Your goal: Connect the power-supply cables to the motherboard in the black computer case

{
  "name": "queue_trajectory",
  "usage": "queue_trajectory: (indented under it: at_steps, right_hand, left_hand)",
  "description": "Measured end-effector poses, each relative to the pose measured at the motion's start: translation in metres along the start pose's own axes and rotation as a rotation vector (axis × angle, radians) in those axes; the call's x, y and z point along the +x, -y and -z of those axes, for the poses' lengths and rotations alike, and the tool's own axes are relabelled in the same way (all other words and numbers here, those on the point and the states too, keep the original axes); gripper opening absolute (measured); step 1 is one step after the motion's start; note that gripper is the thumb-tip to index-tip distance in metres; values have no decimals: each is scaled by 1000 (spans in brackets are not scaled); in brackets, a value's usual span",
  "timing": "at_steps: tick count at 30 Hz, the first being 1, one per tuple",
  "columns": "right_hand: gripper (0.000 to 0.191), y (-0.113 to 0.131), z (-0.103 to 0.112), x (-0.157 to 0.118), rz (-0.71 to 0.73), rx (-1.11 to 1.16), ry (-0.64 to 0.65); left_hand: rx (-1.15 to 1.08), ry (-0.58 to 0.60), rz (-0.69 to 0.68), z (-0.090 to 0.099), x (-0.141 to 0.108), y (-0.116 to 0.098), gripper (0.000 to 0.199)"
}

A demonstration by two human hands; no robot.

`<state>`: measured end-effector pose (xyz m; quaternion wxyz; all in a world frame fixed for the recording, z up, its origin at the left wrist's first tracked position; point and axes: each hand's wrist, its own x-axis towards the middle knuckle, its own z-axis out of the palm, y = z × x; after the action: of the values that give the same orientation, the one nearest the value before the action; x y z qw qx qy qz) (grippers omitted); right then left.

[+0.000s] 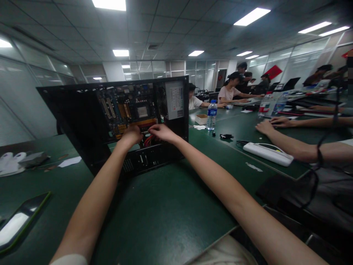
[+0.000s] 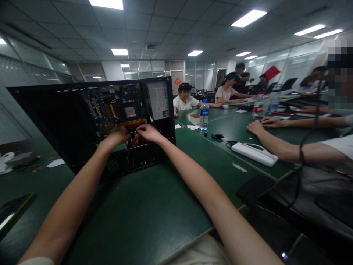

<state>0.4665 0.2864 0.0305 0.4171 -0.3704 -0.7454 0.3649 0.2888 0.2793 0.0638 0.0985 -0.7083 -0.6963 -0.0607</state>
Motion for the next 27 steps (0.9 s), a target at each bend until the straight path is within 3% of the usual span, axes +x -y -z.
queue_trajectory:
  at_steps: [18, 27]
  right_hand:
    - [16, 1, -1, -1, 3, 3, 3]
    - [23, 3, -2, 0, 18, -41, 49]
  left_hand:
    - [14, -28, 53, 10, -17, -13, 39]
    - [17, -60, 71, 5, -20, -26, 41]
